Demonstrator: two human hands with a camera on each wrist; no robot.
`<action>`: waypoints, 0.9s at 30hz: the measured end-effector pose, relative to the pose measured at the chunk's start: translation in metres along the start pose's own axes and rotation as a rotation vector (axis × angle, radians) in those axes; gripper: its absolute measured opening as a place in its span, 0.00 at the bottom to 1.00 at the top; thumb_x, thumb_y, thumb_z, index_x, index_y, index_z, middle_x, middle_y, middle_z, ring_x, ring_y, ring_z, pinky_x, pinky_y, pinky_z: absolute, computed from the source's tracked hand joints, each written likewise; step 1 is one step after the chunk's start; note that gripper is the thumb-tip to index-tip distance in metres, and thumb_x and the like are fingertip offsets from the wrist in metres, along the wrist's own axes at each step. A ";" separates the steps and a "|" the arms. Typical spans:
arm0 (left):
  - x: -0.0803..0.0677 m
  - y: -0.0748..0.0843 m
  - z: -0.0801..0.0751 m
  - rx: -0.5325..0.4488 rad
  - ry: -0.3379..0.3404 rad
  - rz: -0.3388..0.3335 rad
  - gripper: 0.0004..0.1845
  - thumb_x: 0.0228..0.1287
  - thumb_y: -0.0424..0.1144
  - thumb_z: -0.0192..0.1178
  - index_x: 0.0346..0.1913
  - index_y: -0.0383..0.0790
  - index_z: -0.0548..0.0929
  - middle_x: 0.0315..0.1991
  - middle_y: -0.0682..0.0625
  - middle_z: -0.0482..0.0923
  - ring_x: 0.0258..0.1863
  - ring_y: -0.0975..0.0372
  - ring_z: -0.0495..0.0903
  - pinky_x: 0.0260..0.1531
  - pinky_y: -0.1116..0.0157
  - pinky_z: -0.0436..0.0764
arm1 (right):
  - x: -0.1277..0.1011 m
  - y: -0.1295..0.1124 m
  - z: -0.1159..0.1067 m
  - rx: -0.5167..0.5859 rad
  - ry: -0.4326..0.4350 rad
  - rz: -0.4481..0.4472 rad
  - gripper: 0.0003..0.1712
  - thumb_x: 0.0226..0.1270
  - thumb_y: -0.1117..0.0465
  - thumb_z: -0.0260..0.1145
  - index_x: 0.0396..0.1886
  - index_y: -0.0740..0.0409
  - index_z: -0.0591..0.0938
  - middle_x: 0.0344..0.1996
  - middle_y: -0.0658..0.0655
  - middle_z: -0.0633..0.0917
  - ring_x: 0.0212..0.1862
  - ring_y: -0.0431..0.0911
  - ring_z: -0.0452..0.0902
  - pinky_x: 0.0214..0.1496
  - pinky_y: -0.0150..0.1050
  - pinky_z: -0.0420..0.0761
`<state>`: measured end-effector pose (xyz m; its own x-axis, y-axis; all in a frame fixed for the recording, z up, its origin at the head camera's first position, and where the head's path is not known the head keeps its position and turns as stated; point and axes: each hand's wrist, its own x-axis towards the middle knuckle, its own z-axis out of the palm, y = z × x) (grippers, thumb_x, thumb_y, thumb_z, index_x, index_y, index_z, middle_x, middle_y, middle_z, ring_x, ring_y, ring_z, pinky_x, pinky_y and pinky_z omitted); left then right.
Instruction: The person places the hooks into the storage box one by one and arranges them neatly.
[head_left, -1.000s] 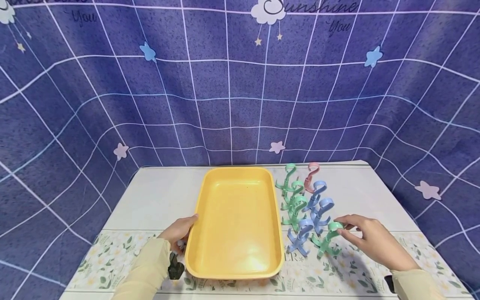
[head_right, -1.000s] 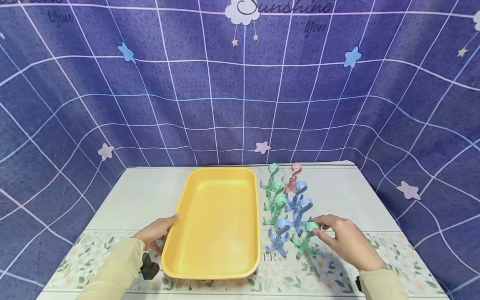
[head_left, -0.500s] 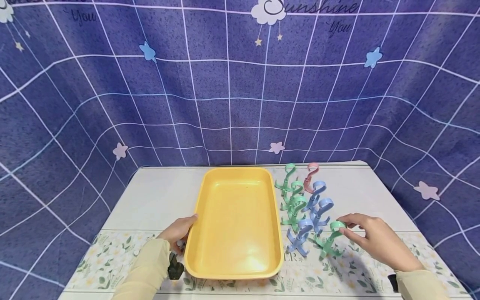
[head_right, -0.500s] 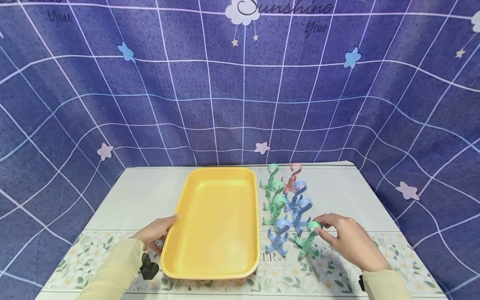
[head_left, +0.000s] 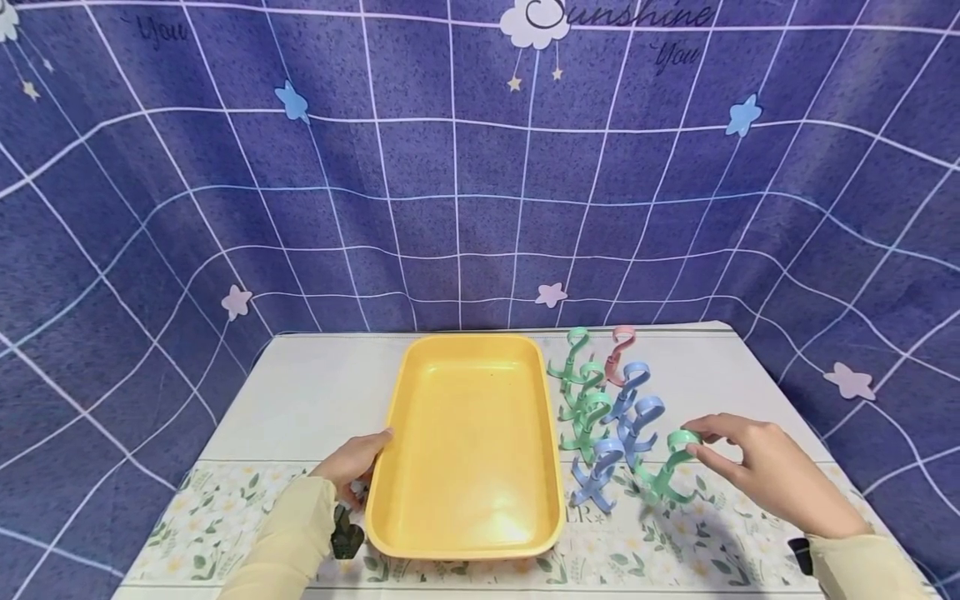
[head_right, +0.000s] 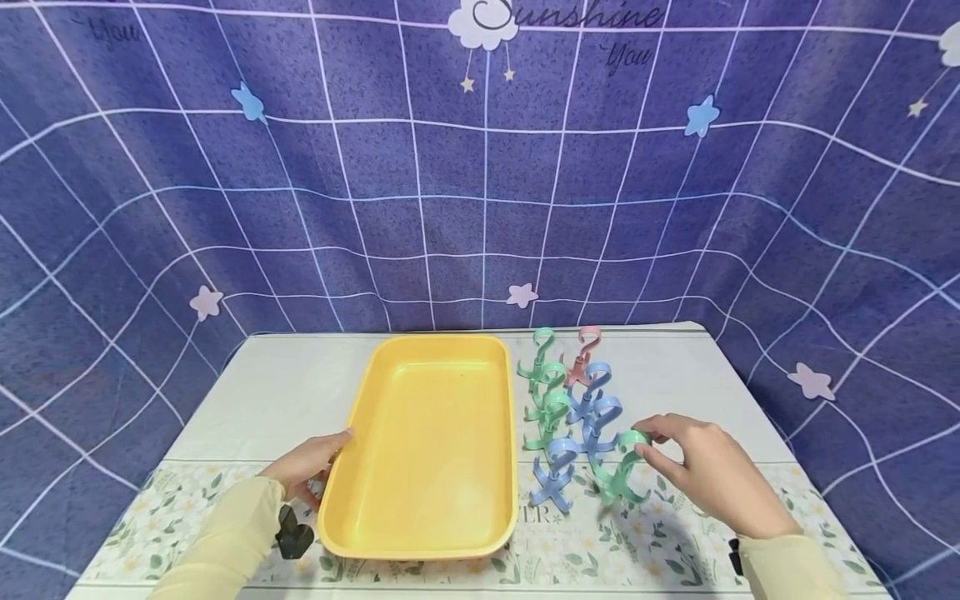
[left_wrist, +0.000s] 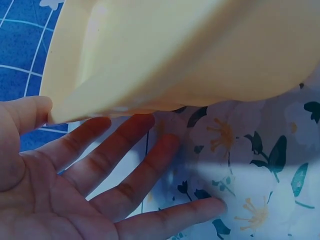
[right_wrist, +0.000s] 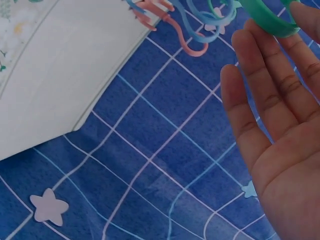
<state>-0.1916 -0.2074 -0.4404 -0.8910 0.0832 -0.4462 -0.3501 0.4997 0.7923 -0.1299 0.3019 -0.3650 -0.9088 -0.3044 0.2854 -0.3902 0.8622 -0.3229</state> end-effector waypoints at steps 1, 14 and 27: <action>0.000 0.000 0.000 0.000 -0.002 -0.001 0.32 0.83 0.56 0.40 0.66 0.28 0.73 0.35 0.42 0.85 0.30 0.52 0.85 0.28 0.47 0.85 | 0.001 0.000 -0.002 -0.002 0.001 -0.002 0.12 0.67 0.56 0.74 0.49 0.50 0.88 0.47 0.52 0.88 0.42 0.48 0.85 0.34 0.40 0.81; 0.000 0.001 -0.002 0.008 -0.005 -0.012 0.33 0.83 0.55 0.40 0.67 0.28 0.71 0.36 0.42 0.85 0.32 0.53 0.86 0.29 0.45 0.85 | 0.015 -0.007 -0.025 -0.019 0.037 -0.063 0.12 0.66 0.59 0.74 0.49 0.50 0.88 0.45 0.51 0.88 0.44 0.51 0.85 0.33 0.40 0.80; -0.001 0.001 -0.001 0.011 0.004 -0.005 0.32 0.83 0.56 0.40 0.65 0.28 0.73 0.34 0.42 0.85 0.29 0.52 0.85 0.26 0.48 0.85 | 0.029 -0.018 -0.046 -0.057 0.101 -0.131 0.13 0.64 0.61 0.75 0.49 0.50 0.88 0.42 0.50 0.88 0.32 0.36 0.78 0.26 0.34 0.73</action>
<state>-0.1910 -0.2081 -0.4388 -0.8906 0.0773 -0.4482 -0.3510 0.5100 0.7853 -0.1428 0.2963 -0.3099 -0.8302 -0.3754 0.4122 -0.4924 0.8404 -0.2264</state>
